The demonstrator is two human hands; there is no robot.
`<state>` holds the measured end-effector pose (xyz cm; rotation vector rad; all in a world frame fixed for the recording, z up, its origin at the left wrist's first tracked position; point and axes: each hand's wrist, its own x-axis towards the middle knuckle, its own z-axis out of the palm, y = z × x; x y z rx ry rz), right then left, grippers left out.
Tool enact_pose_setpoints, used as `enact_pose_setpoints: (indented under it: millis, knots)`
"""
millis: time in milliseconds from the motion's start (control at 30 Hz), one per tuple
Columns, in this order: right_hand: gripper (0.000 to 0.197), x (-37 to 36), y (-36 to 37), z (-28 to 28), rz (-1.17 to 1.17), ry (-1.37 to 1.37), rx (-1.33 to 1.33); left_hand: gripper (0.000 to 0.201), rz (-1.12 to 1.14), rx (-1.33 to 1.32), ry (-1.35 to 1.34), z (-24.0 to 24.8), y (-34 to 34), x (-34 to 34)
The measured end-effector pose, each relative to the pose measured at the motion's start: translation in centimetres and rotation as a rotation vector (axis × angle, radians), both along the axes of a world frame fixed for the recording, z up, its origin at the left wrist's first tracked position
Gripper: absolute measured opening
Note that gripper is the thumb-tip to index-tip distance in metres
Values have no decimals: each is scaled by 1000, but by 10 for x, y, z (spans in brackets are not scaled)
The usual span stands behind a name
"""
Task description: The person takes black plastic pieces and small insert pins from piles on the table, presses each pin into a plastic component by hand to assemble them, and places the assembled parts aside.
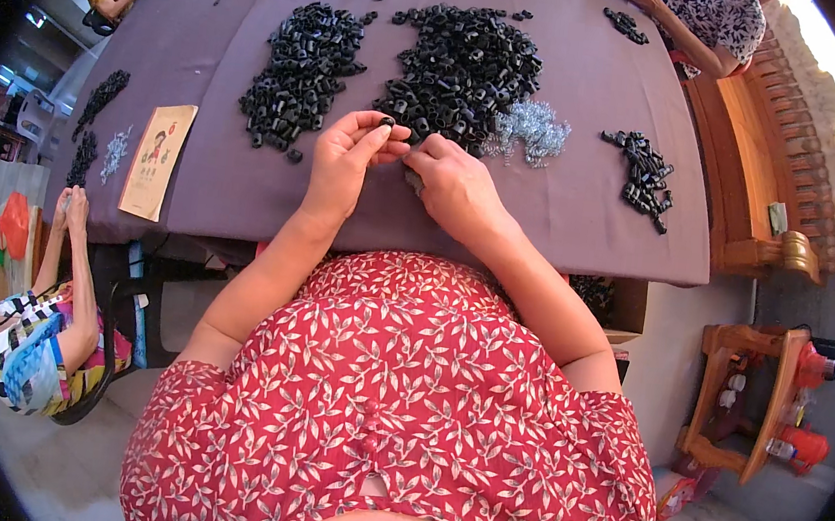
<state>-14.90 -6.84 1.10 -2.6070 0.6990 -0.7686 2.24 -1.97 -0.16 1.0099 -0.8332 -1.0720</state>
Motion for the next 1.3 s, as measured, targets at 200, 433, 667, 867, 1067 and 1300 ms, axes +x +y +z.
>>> enact_pose_setpoints:
  millis: [200,433,667,867,1067,1300]
  knots:
    - [35,2,-6,-3,-100,54,-3,15,-16,29,14,1,0,-1]
    - [19,-14,-26,3,-91,-310,693,18,-109,19,-82,2,2,-1]
    - [15,-16,-26,6,65,-549,1067,19,-198,22,-95,-1,2,-1]
    - [15,-15,-24,7,61,-553,1036,20,-247,21,-80,-1,3,-1]
    - [15,-14,-23,8,59,-546,1026,16,-255,14,-69,4,4,-4]
    - [16,-15,-25,7,62,-537,1034,15,-270,23,-93,6,4,-4]
